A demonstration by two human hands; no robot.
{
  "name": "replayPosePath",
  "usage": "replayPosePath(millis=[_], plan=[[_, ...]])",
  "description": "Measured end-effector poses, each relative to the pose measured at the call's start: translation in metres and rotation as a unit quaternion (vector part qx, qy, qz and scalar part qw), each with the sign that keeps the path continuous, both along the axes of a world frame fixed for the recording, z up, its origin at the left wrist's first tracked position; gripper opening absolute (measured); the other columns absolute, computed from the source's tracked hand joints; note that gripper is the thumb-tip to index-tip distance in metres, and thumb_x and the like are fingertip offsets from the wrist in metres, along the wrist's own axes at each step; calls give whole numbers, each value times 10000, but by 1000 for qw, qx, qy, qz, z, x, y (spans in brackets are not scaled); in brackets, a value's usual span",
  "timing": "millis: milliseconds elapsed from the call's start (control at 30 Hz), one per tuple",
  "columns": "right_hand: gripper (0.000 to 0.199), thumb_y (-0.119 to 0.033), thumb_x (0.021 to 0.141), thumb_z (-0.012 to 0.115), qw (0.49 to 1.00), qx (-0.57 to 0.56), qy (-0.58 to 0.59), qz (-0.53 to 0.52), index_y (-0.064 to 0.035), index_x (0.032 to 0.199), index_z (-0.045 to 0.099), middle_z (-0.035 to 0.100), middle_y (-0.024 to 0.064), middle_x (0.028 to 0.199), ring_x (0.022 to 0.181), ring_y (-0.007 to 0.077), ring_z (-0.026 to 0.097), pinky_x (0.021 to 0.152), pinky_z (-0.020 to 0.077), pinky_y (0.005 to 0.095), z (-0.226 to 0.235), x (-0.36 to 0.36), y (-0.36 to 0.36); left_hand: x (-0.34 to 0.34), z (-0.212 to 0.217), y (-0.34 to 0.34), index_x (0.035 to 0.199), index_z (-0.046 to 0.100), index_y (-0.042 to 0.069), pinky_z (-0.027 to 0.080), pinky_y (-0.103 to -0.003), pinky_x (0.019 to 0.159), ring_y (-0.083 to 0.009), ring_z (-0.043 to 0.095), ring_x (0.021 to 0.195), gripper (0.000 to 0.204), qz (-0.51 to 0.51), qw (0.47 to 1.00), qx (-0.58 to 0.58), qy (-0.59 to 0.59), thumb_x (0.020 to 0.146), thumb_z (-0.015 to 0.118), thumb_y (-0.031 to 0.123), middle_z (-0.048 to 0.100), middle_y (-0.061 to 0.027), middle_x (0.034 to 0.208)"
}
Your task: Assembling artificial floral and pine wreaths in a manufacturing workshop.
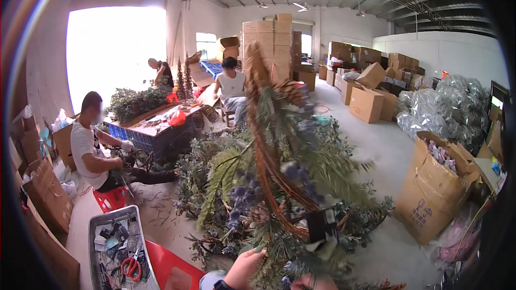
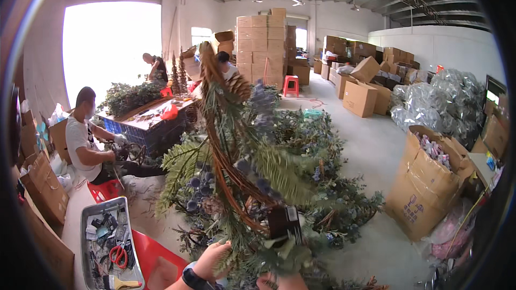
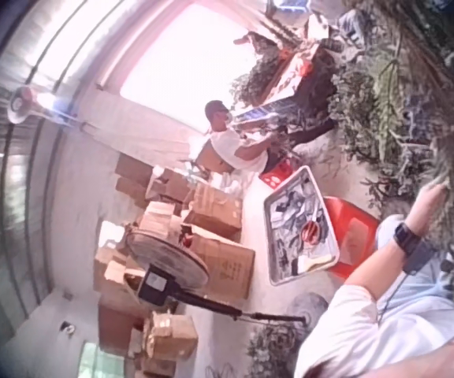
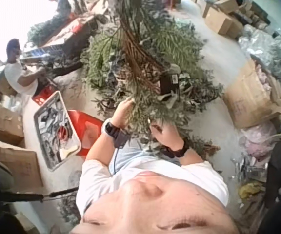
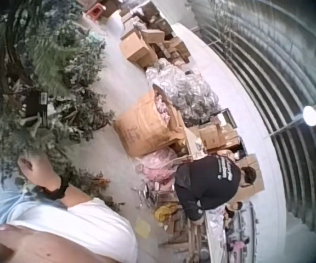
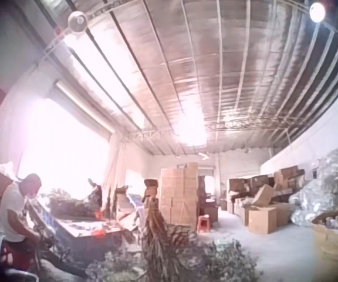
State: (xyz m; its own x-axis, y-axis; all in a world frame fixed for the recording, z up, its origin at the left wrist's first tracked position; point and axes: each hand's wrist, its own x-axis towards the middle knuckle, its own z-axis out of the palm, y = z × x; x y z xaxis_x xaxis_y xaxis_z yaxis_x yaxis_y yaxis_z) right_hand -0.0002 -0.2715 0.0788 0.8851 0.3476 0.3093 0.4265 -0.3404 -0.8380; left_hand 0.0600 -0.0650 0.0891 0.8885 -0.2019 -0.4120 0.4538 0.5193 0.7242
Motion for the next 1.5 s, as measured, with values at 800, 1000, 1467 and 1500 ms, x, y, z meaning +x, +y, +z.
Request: replayPosePath(millis=[800,1000,1467,1500], plan=[[279,-281,788,652,946,-253,-177,96,-99,1001,649,549,217,1090,905,349,597,701,505,386,-17,10,25,-24,-89,38,997,617,56,378,-185,588,-32,496,696,175,113,988,91,-44,939,464,122,598,31,852],[361,-312,771,672,938,-282,-139,149,-106,1062,613,537,202,1112,955,320,566,778,478,380,-24,12,37,-37,-90,49,1013,615,30,424,-213,657,-51,518,764,230,57,907,377,-177,879,445,-47,608,28,861],[412,-313,763,687,943,-264,-190,78,-84,1092,594,486,220,1213,1059,365,511,841,425,420,-19,6,21,-24,-127,23,1213,488,-37,448,-381,884,-371,553,1018,488,17,839,433,-328,741,421,-142,583,-214,1125],[415,-242,746,689,952,-220,-203,65,-97,1117,574,499,190,1198,1032,351,525,807,434,422,-18,6,17,-20,-122,18,1215,484,-38,452,-373,872,-347,564,1003,435,56,915,285,-281,790,426,-114,590,-203,1113]])
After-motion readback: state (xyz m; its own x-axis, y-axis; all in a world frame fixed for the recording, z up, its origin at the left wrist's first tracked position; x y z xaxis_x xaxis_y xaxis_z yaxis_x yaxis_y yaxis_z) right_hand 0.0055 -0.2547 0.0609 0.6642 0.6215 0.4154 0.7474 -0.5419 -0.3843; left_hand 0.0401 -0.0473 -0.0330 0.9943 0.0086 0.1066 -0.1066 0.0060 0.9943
